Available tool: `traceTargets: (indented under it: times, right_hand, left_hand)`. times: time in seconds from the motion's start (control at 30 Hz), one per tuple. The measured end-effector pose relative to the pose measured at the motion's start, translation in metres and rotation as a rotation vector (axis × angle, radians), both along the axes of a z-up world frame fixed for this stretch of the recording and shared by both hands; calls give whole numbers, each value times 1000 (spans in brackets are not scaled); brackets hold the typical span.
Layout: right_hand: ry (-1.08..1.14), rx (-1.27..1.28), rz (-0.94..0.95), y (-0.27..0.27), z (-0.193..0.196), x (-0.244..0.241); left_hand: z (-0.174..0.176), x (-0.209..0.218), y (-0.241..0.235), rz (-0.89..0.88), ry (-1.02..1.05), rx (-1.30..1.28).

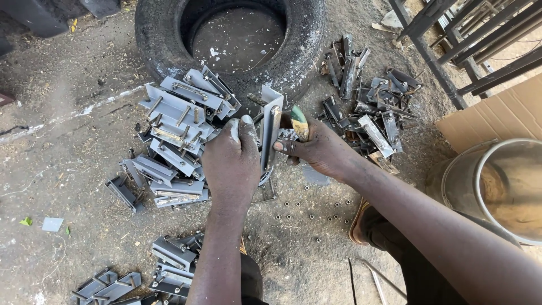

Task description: Painting small metal pieces using a paintbrush and a small can of paint.

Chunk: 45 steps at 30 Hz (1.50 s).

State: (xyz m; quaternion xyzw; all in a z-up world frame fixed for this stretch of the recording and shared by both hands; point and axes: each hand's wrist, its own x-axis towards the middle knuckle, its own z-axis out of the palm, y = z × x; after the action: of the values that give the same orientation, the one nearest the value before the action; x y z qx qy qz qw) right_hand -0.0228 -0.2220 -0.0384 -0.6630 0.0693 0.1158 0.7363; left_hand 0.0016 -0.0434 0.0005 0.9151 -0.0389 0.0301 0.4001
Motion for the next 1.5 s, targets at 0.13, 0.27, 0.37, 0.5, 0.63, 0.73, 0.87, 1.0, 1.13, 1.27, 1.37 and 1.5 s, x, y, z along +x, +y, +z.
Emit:
traceTargets:
  times: [0.13, 0.27, 0.37, 0.5, 0.63, 0.73, 0.87, 1.0, 1.13, 1.27, 1.37, 1.5]
  right_hand:
    - [28, -3, 55, -5, -5, 0]
    - [-36, -90, 88, 1, 18, -3]
    - [-43, -175, 58, -3, 21, -6]
    - [-173, -333, 1, 0, 32, -10]
    - [-210, -461, 13, 0, 53, -12]
    - [-182, -621, 31, -6, 66, -11]
    - [-404, -819, 71, -11, 48, -14]
    - [-408, -833, 65, -14, 31, -14]
    - [-385, -852, 136, -19, 29, -9]
    - [-470, -1029, 283, -20, 25, -6]
    - [-296, -1019, 243, -29, 16, -4]
    - [-16, -1064, 266, -15, 39, 14]
  left_hand:
    - [6, -8, -1, 17, 118, -139]
    - [7, -17, -1, 43, 295, -312]
    - [12, -14, -8, 22, 365, -473]
    - [-4, -5, -6, -57, 394, -619]
    - [3, -3, -6, -84, 416, -719]
    - [25, -13, 2, -101, 419, -575]
    - [42, -16, 2, -104, 516, -476]
    - [50, -16, 1, -140, 604, -360]
    - [-10, -4, 7, -130, 607, -277]
    - [-14, -7, 38, -219, 562, 140]
    - [-48, -3, 84, -298, 521, 514]
    - [-112, 26, 163, -254, 420, 850]
